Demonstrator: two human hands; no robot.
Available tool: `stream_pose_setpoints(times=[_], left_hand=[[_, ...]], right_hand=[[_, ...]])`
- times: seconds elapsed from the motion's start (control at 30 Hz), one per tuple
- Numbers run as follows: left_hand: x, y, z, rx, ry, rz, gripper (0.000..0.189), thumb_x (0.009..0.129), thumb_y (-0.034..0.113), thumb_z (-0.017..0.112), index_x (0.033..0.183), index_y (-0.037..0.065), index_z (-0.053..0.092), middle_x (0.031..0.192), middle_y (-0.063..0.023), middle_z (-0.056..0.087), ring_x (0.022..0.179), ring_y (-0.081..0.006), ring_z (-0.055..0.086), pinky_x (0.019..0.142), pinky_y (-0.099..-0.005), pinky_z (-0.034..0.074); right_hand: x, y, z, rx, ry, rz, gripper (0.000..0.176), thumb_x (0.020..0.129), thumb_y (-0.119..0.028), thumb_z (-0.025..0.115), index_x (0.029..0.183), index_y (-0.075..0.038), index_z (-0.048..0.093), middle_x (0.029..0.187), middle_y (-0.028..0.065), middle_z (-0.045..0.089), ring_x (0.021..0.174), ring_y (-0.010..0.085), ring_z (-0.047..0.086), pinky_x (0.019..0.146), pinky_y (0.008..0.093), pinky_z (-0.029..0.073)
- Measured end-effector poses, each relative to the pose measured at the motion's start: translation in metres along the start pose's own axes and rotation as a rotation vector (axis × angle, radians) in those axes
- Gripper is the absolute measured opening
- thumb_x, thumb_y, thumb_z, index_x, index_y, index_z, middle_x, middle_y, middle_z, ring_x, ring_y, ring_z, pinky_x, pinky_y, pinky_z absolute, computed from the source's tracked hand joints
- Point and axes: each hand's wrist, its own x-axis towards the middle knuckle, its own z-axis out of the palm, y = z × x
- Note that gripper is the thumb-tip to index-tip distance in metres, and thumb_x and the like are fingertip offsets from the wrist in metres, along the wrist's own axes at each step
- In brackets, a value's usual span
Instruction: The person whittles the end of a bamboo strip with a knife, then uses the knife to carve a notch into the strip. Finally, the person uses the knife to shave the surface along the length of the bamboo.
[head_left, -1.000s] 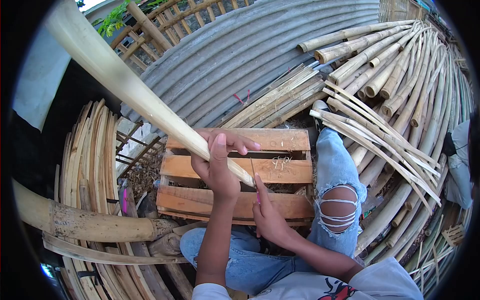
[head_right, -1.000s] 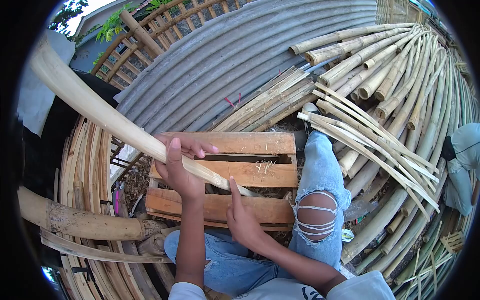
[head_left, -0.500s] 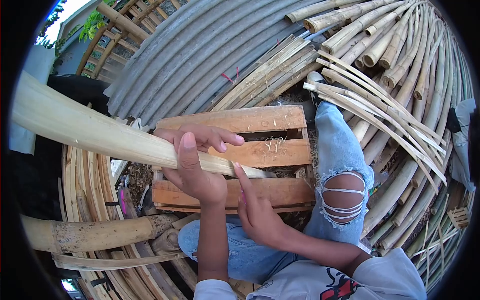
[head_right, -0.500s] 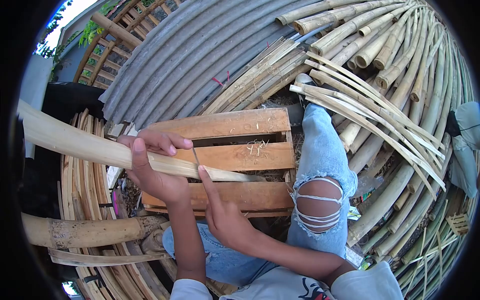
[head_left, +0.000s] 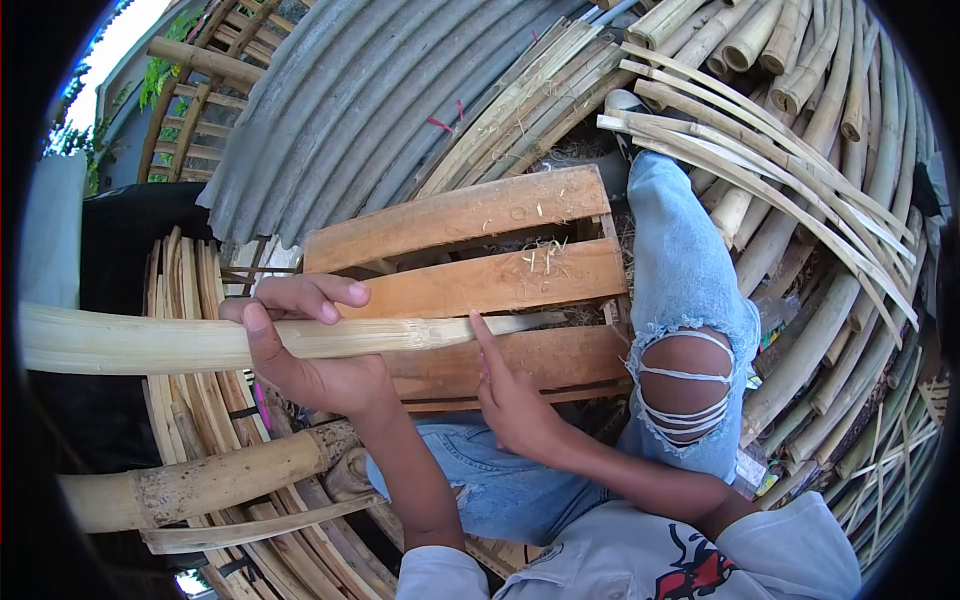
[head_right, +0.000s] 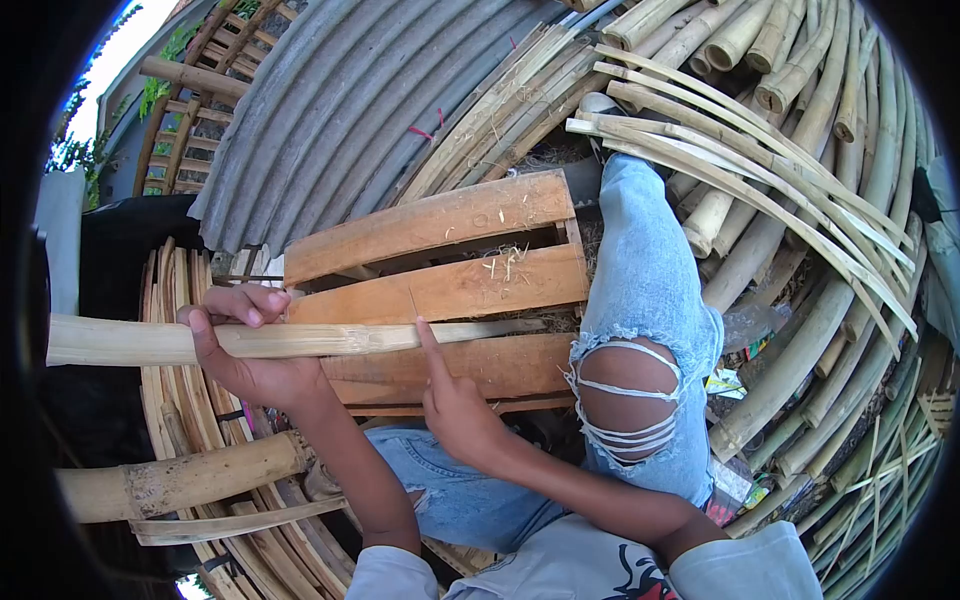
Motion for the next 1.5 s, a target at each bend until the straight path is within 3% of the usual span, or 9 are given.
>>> stream_pose_setpoints(times=[0.13, 0.47, 0.53, 0.7, 0.77, 0.9, 1.13, 1.3, 1.5], left_hand=[[-0.001, 0.002, 0.003, -0.022, 0.02, -0.017, 0.02, 0.099, 0.024, 0.035, 0.085, 0.009, 0.033, 0.057, -0.0091, 0.044, 0.046, -0.0228, 0.053, 0.046, -0.0296, 0.049], [0.0, 0.003, 0.004, -0.052, -0.087, -0.051, 0.024, 0.098, 0.028, 0.039, 0.083, 0.009, 0.043, 0.061, -0.0061, 0.045, 0.054, -0.0187, 0.054, 0.053, -0.0298, 0.05], [-0.003, 0.004, 0.008, -0.005, -0.127, -0.017, 0.024, 0.098, 0.028, 0.04, 0.084, 0.009, 0.043, 0.061, -0.0058, 0.044, 0.054, -0.0182, 0.054, 0.052, -0.0288, 0.05], [-0.004, 0.004, 0.015, -0.015, -0.147, -0.009, 0.024, 0.098, 0.029, 0.041, 0.084, 0.009, 0.043, 0.061, -0.0056, 0.043, 0.055, -0.0178, 0.051, 0.054, -0.0279, 0.051], [0.003, -0.001, 0.004, -0.062, -0.021, -0.014, 0.023, 0.1, 0.027, 0.035, 0.086, 0.009, 0.036, 0.058, -0.0087, 0.045, 0.046, -0.021, 0.053, 0.046, -0.0302, 0.05], [0.014, -0.008, -0.009, -0.043, 0.047, -0.032, 0.023, 0.1, 0.027, 0.035, 0.085, 0.01, 0.036, 0.058, -0.0081, 0.044, 0.046, -0.0206, 0.052, 0.045, -0.0297, 0.049], [0.008, -0.007, -0.008, 0.029, -0.121, -0.055, 0.032, 0.099, 0.032, 0.04, 0.076, 0.01, 0.045, 0.061, -0.0062, 0.045, 0.056, -0.018, 0.052, 0.057, -0.029, 0.047], [0.017, -0.013, -0.032, -0.091, -0.035, -0.062, 0.026, 0.1, 0.029, 0.036, 0.086, 0.008, 0.042, 0.059, -0.0089, 0.045, 0.049, -0.0195, 0.053, 0.046, -0.0321, 0.049], [0.02, -0.013, -0.035, 0.002, -0.036, -0.022, 0.026, 0.098, 0.029, 0.042, 0.084, 0.007, 0.044, 0.066, -0.0078, 0.049, 0.06, -0.0225, 0.055, 0.064, -0.0367, 0.05]], right_hand=[[-0.013, -0.036, 0.012, 0.048, -0.012, -0.419, 0.078, 0.085, 0.004, 0.042, 0.148, -0.008, -0.003, 0.055, 0.0237, 0.053, 0.051, 0.041, 0.055, 0.059, 0.0474, 0.046], [-0.007, -0.017, 0.001, 0.064, -0.044, 0.027, 0.075, 0.086, 0.005, 0.04, 0.149, -0.006, 0.0, 0.059, 0.0216, 0.05, 0.052, 0.0352, 0.055, 0.06, 0.0419, 0.047], [-0.013, -0.04, 0.004, 0.049, -0.046, -0.29, 0.076, 0.086, 0.006, 0.04, 0.149, -0.006, 0.0, 0.061, 0.022, 0.051, 0.05, 0.0357, 0.054, 0.057, 0.0426, 0.046], [-0.002, 0.008, 0.012, -0.107, 0.101, -0.426, 0.076, 0.086, 0.005, 0.041, 0.149, -0.007, 0.001, 0.061, 0.0224, 0.052, 0.05, 0.0368, 0.054, 0.056, 0.0437, 0.046], [0.01, 0.037, 0.008, -0.186, 0.04, 0.067, 0.074, 0.087, 0.004, 0.04, 0.149, -0.008, 0.001, 0.057, 0.0229, 0.051, 0.049, 0.0372, 0.054, 0.056, 0.0444, 0.045], [0.015, 0.02, 0.011, 0.015, 0.047, 0.093, 0.08, 0.081, 0.005, 0.045, 0.148, -0.004, 0.002, 0.057, 0.025, 0.053, 0.051, 0.0409, 0.055, 0.054, 0.0481, 0.045], [0.013, 0.025, 0.029, -0.14, 0.083, -0.362, 0.081, 0.081, 0.006, 0.044, 0.148, -0.004, -0.001, 0.055, 0.025, 0.052, 0.05, 0.04, 0.055, 0.052, 0.0475, 0.044], [0.029, 0.048, 0.007, 0.055, -0.016, 0.24, 0.078, 0.088, 0.001, 0.04, 0.147, -0.011, -0.009, 0.062, 0.0211, 0.055, 0.046, 0.0288, 0.055, 0.045, 0.0397, 0.049], [0.035, 0.057, 0.017, -0.052, 0.05, 0.14, 0.071, 0.091, -0.006, 0.04, 0.149, -0.014, 0.001, 0.068, 0.0221, 0.055, 0.054, 0.029, 0.056, 0.056, 0.0424, 0.05]])
